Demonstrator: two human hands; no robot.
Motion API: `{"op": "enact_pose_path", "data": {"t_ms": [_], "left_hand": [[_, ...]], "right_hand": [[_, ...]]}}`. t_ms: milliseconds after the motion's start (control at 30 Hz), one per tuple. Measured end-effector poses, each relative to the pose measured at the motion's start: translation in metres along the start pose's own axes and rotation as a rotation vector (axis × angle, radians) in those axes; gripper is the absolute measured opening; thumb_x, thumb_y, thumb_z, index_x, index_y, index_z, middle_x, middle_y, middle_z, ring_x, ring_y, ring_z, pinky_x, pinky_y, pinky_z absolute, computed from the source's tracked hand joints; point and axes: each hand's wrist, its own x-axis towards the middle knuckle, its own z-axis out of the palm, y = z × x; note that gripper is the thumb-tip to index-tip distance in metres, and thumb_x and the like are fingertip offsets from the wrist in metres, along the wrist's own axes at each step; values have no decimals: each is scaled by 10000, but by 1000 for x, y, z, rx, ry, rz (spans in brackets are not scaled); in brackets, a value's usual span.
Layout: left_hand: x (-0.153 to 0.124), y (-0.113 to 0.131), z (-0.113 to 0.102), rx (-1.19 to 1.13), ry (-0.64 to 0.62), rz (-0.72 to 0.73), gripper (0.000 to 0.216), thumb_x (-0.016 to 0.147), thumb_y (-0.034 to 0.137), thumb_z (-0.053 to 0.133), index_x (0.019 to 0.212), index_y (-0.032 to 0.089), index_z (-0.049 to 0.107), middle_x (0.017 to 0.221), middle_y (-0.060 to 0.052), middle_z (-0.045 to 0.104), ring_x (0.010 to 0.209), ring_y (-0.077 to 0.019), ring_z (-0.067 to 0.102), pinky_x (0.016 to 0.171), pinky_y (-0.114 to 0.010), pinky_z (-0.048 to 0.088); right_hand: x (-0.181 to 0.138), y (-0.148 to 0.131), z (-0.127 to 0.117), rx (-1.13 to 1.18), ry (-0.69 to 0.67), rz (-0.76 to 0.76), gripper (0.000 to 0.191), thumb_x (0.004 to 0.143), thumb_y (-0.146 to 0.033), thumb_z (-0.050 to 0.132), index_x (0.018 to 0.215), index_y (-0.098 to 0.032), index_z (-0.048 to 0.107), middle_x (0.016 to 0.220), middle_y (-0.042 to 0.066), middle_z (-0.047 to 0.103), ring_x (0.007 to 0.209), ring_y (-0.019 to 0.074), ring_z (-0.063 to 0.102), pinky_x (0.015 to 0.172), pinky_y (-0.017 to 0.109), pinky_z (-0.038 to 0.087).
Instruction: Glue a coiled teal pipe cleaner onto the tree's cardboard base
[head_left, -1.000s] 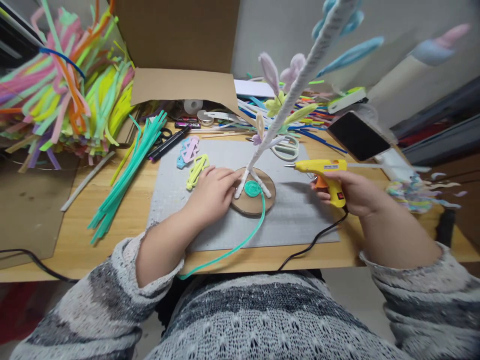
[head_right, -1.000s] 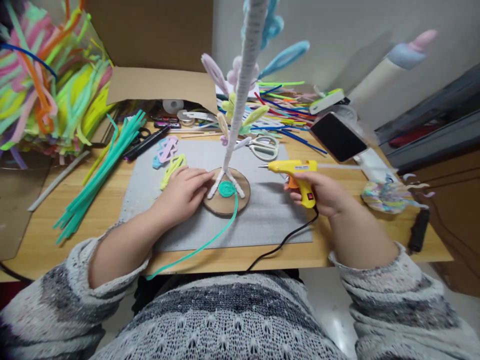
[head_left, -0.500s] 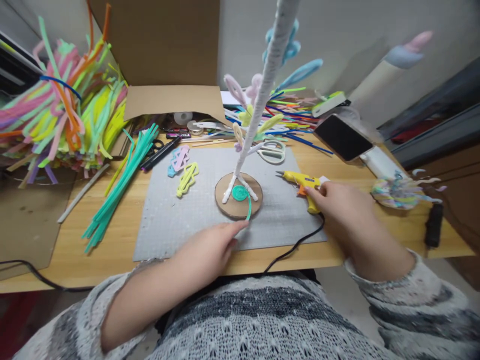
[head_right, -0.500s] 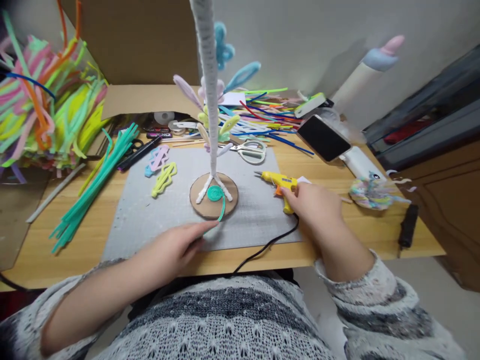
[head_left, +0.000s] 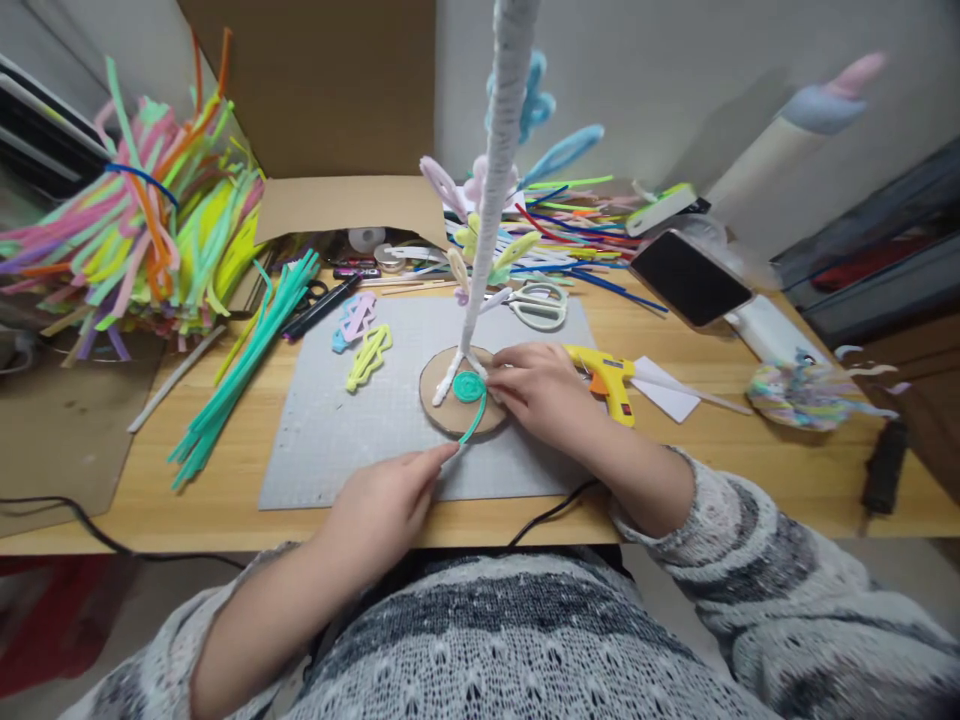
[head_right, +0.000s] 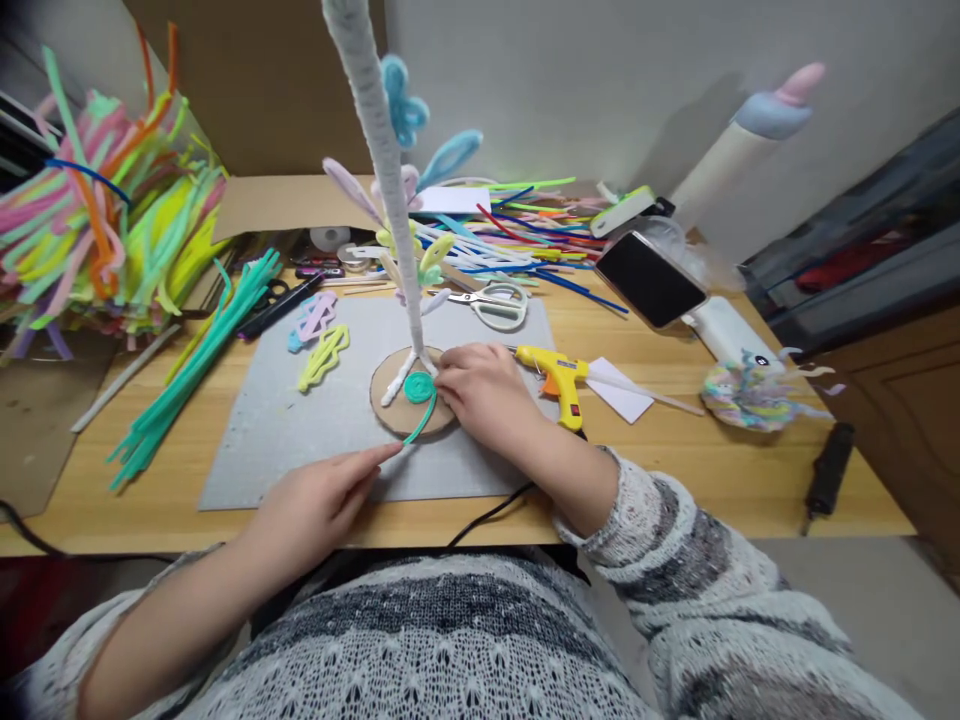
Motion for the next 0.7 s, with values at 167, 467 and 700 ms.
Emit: {"op": "enact_pose_path", "data": {"t_ms": [167,467,700], "left_hand": [[0,2,3,-60,9,-55,428,915,202,396,1317,250,536,1096,-81,719,876,-238,696,694,-354,540],[3,-18,-9,182,105,9,428,897,165,413,1250,301,612,906,-48,681,728,-176,634,576,-252,440],[16,-40,-24,290,138,32,478,885,136,393,1269,333,599,1000,-65,664,744,-178,624,610,-260,444]], "right_hand": [[-9,1,3,-5,1,-39,190,912,-269,535,905,-293,724,1105,22,691,1068,231,550,949,460,255],[-9,2,5,2,-32,-180,198,913,-190,493,905,-258,679,1145,8,700,1185,209,530,1061,498,128],[-8,-1,12,22,13,-158,164,922,-274,524,869,-248,677,1082,27,719,1187,230,537,1075,531,99]]}}
